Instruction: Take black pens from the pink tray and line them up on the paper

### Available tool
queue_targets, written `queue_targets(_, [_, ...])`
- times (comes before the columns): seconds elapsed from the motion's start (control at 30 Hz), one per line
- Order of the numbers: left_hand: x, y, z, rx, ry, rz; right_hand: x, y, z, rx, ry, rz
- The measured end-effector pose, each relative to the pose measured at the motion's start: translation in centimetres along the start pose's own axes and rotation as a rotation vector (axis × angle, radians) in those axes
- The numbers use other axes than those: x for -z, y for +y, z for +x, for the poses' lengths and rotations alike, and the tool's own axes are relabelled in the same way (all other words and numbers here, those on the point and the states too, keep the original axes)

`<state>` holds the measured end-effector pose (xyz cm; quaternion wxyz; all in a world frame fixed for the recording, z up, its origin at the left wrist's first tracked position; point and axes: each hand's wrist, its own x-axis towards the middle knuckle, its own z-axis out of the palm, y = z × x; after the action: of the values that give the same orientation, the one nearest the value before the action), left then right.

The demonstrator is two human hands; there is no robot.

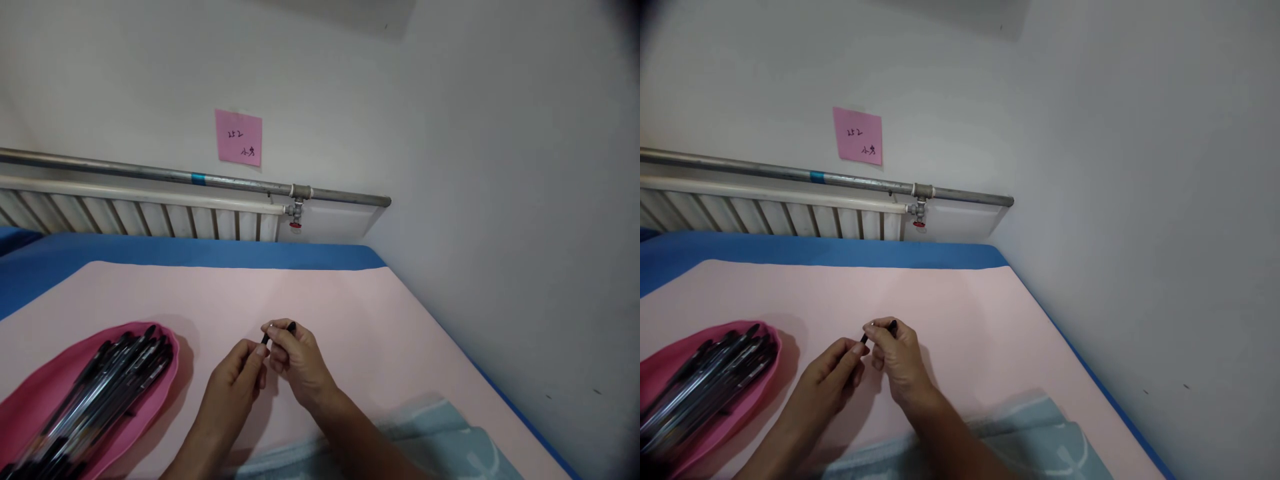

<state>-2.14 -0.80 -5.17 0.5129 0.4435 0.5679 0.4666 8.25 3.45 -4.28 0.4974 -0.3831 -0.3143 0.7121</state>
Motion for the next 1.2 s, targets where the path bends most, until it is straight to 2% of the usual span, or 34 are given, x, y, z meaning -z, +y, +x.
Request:
queue_targets(0.1, [0.1, 0.1, 0.0, 0.006, -0.020, -0.014, -0.1, 0.0, 0.0, -0.004, -0.036, -0.004])
queue_targets(0.37, [0.0, 1.0, -0.3, -0.011, 0.011, 0.007, 0.1, 0.1, 0.2, 0.044, 0.024, -0.064])
queue_targets(0.67, [-0.3, 0.5, -0.1, 0.087, -0.088, -0.006, 0.9, -0.7, 1.3, 0.147, 0.066, 0.206])
queue_targets(0.83, [-0.2, 0.1, 0.2, 0.115, -0.100, -0.079, 1.5, -0.6, 1.9, 0.095, 0.155, 0.293])
queue_targets(1.03, [-0.1, 0.1, 0.5, 0.171, -0.105, -0.136, 0.9, -0.7, 1.2, 0.037, 0.014, 0.175])
queue_targets(1.2, [-0.1, 0.2, 0.4, 0.195, -0.092, -0.163, 0.7, -0.7, 0.5, 0.024, -0.013, 0.021])
